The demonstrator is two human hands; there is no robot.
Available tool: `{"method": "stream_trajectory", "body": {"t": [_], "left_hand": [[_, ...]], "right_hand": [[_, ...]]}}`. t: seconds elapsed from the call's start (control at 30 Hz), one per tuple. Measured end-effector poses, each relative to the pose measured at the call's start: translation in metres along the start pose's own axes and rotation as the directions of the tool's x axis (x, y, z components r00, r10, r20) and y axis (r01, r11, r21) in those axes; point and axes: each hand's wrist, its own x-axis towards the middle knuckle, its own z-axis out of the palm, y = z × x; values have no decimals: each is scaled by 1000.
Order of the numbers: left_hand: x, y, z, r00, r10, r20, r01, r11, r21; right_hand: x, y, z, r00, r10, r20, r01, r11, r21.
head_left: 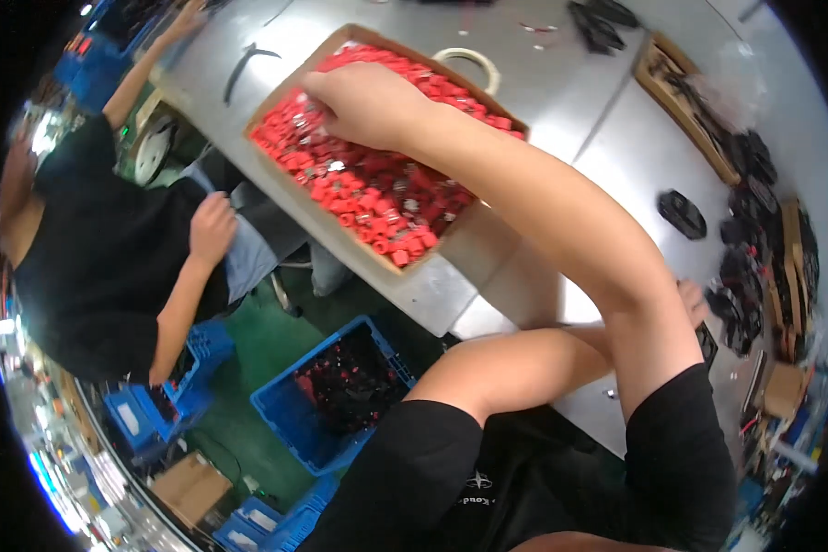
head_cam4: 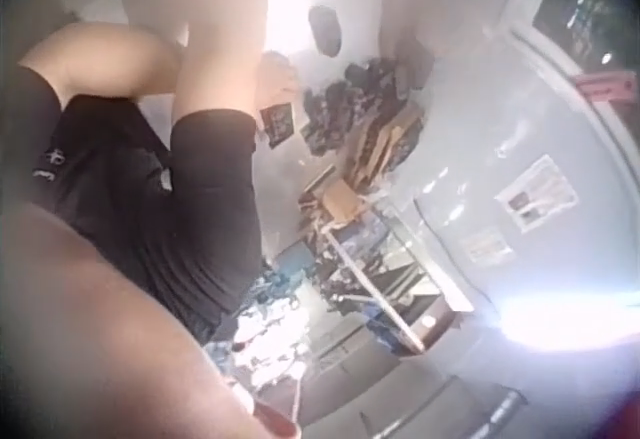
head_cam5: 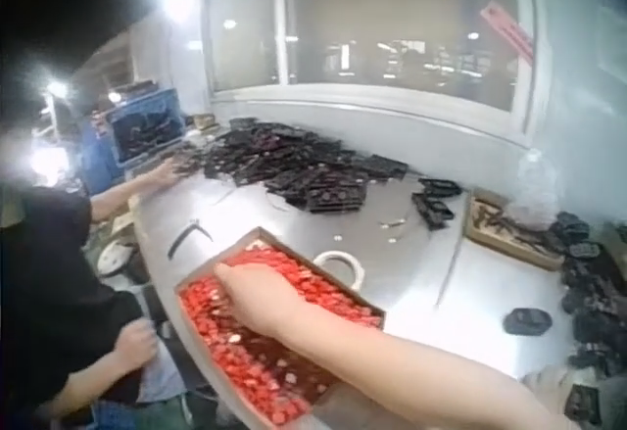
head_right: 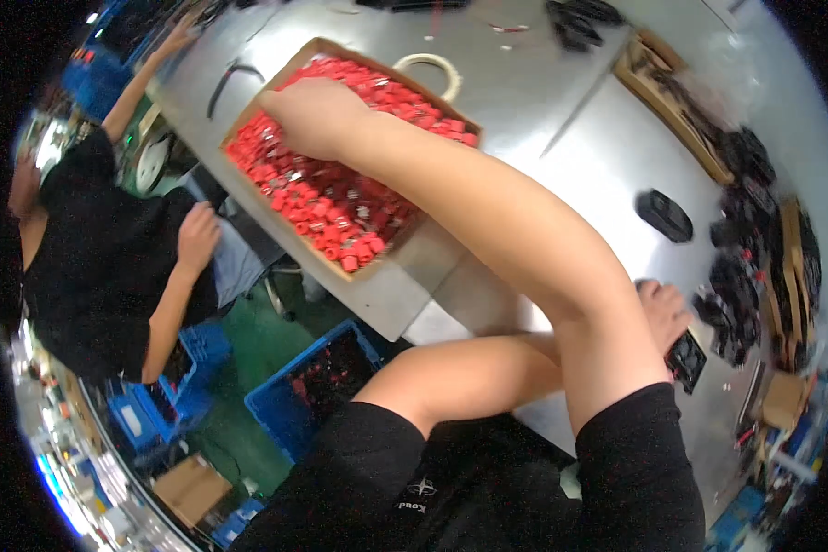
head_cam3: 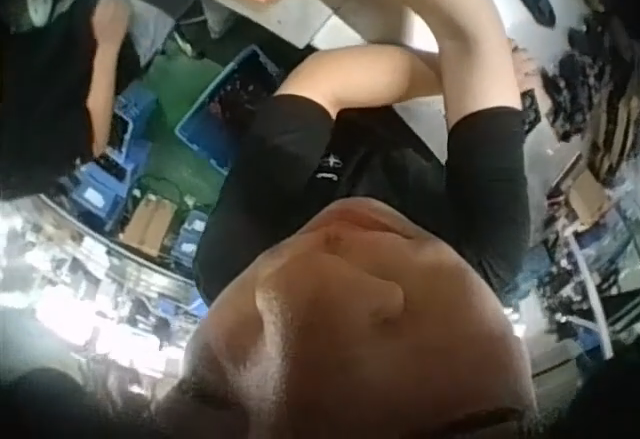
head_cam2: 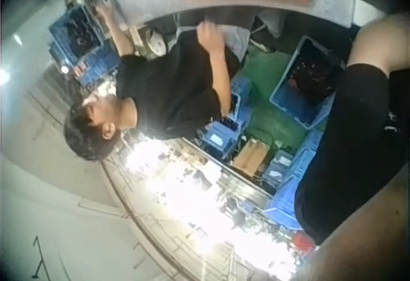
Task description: Assembling and preparing electronic cooling fan modules at an industrial workstation.
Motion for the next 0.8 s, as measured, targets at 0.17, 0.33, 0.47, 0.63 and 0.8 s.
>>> {"method": "stream_trajectory", "body": {"t": [0.17,0.33,0.47,0.63,0.8], "left_hand": [[1,1,-18,1000,3,25,1,984,-176],[10,18,-57,992,-42,116,-17,884,468],[22,26,-46,979,-42,200,-61,872,486],[19,31,-49,952,-62,299,-96,870,484],[12,37,-54,929,-35,368,-151,872,466]], "right_hand": [[-140,30,-114,990,124,-60,-115,983,140],[-356,73,-230,767,632,-109,-589,761,270],[-507,66,-263,423,905,-51,-845,414,338],[-564,70,-251,531,839,-121,-807,544,230],[-568,70,-226,725,672,-152,-684,728,-48]]}}
